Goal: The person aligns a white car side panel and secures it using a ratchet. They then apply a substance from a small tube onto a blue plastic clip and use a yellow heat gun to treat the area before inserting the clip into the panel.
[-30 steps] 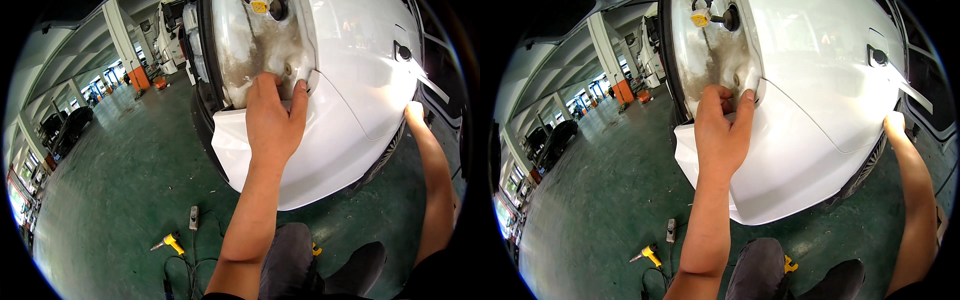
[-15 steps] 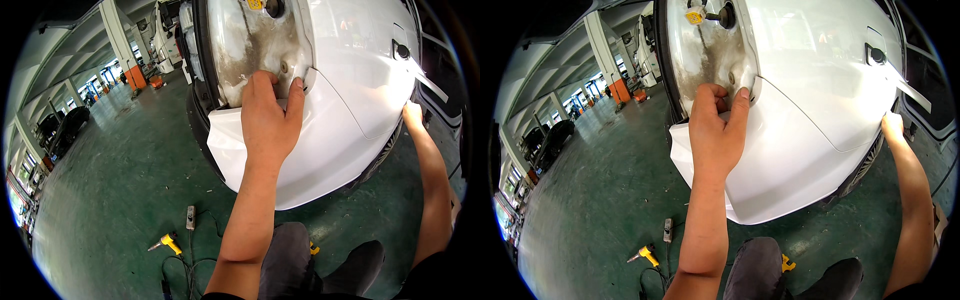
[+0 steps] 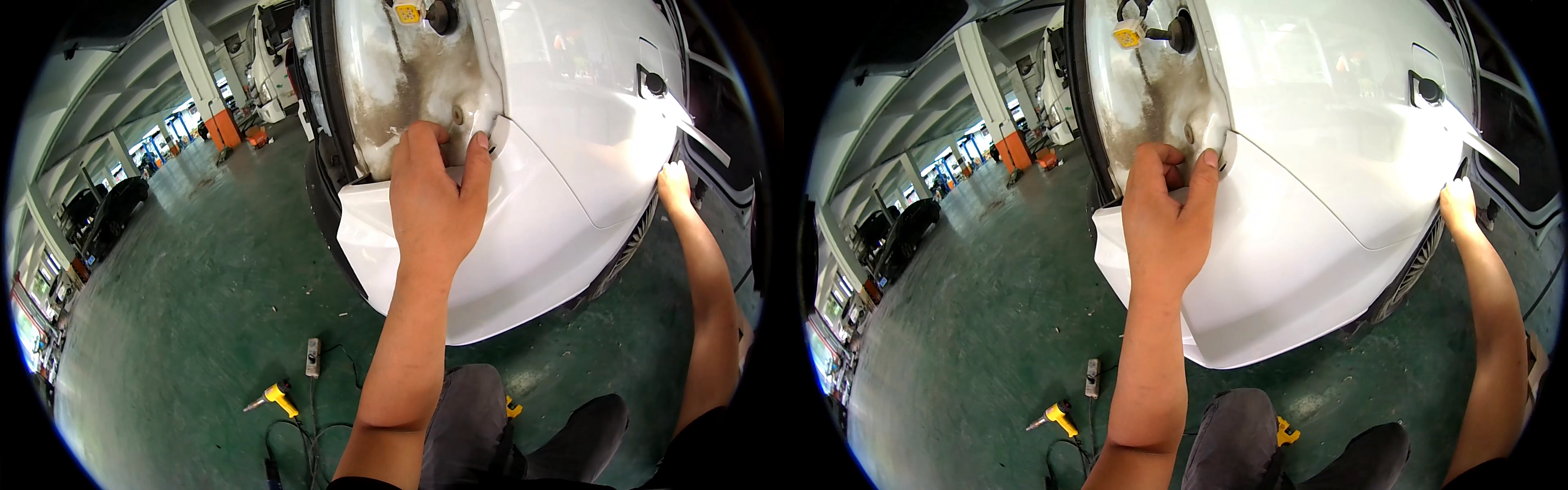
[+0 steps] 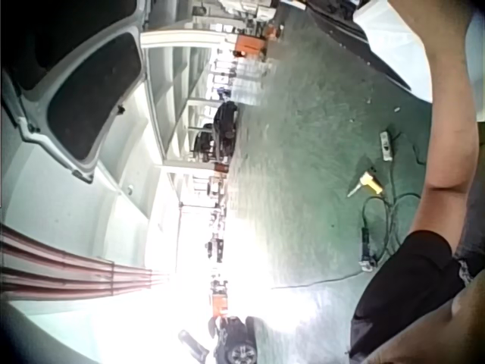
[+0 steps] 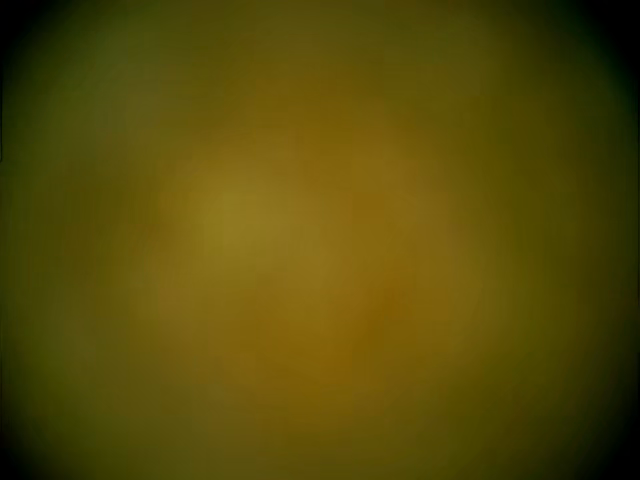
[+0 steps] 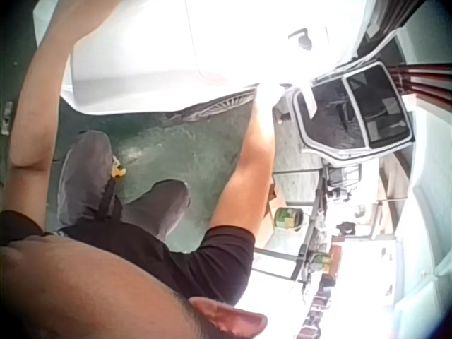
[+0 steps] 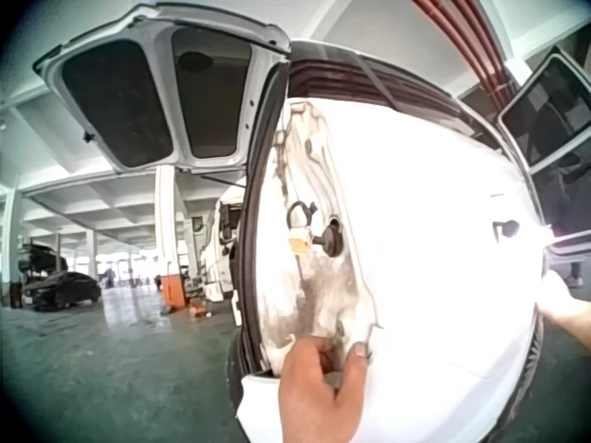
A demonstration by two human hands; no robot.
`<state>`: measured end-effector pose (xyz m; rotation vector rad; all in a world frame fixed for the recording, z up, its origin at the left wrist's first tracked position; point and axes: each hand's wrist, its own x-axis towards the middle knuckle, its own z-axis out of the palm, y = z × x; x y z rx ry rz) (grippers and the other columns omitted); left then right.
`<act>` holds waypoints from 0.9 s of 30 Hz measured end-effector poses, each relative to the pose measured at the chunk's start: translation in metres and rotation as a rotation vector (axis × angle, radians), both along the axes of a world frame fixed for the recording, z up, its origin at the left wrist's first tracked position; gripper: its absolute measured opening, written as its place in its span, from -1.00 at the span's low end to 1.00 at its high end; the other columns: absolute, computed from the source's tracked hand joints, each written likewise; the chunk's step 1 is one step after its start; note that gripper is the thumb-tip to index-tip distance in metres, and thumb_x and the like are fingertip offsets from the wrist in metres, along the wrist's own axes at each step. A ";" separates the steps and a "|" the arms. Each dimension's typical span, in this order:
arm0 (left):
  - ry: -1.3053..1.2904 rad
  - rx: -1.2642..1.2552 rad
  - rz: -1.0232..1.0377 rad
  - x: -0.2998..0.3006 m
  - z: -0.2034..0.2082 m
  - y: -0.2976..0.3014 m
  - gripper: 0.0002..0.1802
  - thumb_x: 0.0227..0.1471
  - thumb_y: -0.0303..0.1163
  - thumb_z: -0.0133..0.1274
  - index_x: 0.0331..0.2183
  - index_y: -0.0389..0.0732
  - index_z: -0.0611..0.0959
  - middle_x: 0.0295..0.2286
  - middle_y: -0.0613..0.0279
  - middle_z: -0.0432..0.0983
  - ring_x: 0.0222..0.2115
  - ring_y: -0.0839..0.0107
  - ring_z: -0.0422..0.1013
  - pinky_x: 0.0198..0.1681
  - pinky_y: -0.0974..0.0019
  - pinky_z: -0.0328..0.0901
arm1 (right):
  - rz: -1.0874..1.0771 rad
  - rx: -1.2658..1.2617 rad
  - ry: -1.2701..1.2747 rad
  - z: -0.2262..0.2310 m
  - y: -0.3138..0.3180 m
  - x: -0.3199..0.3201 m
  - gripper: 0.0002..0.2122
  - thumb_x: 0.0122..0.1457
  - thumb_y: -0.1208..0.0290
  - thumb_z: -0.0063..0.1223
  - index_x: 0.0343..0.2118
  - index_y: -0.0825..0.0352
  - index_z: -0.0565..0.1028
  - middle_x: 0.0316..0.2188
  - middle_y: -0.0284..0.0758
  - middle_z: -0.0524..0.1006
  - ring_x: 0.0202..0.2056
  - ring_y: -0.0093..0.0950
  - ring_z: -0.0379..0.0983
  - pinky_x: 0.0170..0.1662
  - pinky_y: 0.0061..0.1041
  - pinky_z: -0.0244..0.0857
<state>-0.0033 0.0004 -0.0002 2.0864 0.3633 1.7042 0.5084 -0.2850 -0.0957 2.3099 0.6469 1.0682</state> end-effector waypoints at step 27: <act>-0.011 0.012 0.034 0.003 -0.004 0.003 -0.61 0.19 -0.18 0.22 -0.24 -0.32 0.49 -0.39 0.07 0.47 -0.37 0.22 0.38 -0.29 0.19 0.33 | -0.057 -0.017 0.036 -0.003 0.011 -0.013 -0.82 0.11 0.38 0.06 -0.36 0.24 0.70 -0.26 -0.29 0.56 -0.08 -0.33 0.42 0.03 -0.34 0.20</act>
